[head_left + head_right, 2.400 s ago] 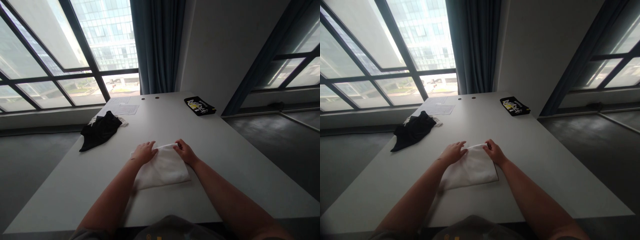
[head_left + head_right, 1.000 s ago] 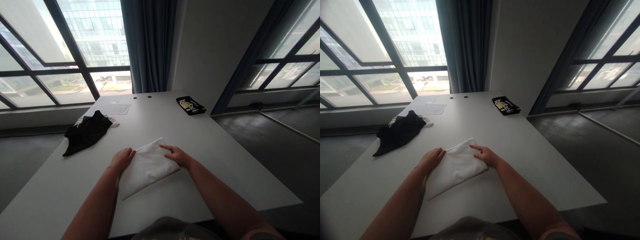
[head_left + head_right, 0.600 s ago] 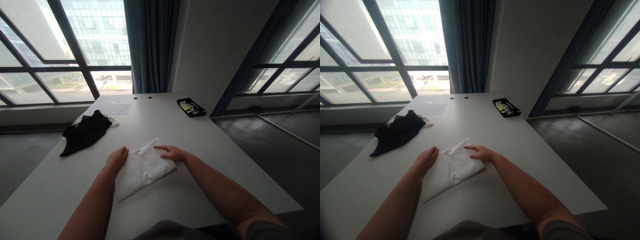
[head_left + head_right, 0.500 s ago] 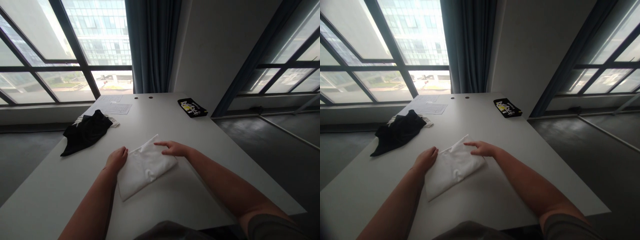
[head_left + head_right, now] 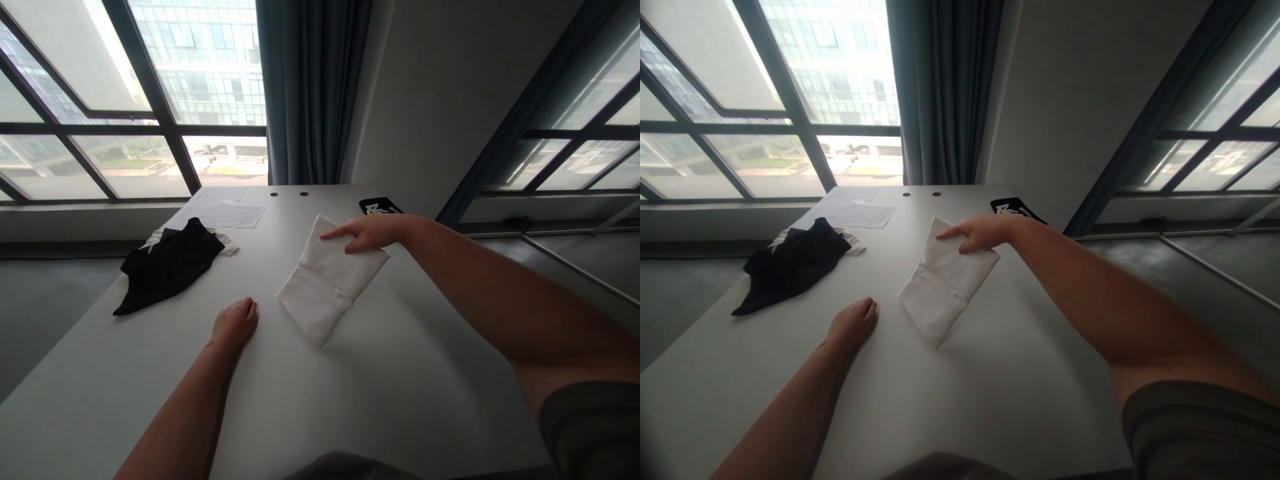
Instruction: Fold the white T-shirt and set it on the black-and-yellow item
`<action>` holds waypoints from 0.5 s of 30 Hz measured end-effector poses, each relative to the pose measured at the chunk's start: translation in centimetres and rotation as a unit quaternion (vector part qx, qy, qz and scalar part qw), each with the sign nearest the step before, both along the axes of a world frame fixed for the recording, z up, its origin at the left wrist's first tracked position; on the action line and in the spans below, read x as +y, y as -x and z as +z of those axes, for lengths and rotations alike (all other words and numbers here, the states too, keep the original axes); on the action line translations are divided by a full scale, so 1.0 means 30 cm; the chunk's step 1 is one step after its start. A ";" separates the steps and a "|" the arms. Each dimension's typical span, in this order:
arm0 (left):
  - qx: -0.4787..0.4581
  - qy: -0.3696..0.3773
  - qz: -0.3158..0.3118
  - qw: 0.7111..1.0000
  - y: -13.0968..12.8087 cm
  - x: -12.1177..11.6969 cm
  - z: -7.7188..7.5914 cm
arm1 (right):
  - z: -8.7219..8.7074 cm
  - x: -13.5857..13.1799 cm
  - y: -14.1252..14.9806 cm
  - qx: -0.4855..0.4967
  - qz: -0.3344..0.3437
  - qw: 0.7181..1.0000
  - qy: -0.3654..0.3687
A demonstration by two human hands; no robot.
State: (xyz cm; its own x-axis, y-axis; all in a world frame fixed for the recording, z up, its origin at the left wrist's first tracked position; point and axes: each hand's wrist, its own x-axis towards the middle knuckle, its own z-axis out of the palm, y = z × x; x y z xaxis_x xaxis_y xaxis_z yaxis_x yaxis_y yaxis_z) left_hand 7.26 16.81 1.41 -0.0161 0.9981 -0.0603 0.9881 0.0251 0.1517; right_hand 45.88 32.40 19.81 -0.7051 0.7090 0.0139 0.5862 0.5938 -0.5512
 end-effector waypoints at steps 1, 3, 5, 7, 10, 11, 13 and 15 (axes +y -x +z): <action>0.000 0.001 0.001 1.000 -0.001 0.000 0.001 | 0.023 0.021 -0.003 0.007 -0.007 1.000 -0.006; -0.001 0.002 0.003 1.000 -0.003 0.000 0.003 | 0.080 0.062 0.004 -0.002 -0.004 1.000 -0.009; -0.004 0.003 0.006 1.000 -0.003 0.001 0.004 | 0.144 0.111 0.019 -0.030 0.024 0.999 -0.008; -0.008 0.005 0.010 1.000 -0.001 0.002 0.001 | 0.198 0.177 0.028 -0.038 0.048 0.998 -0.016; -0.018 0.003 0.019 1.000 0.001 0.004 -0.006 | 0.248 0.302 0.010 0.002 0.024 0.998 -0.052; -0.020 0.002 0.021 1.000 0.001 0.005 -0.009 | 0.257 0.344 -0.004 0.025 0.003 0.997 -0.072; -0.022 -0.002 0.023 1.000 -0.002 0.009 -0.011 | 0.273 0.415 -0.038 0.083 -0.046 0.988 -0.120; -0.019 -0.003 0.025 1.000 -0.007 0.016 -0.012 | 0.290 0.465 -0.077 0.115 -0.087 0.979 -0.145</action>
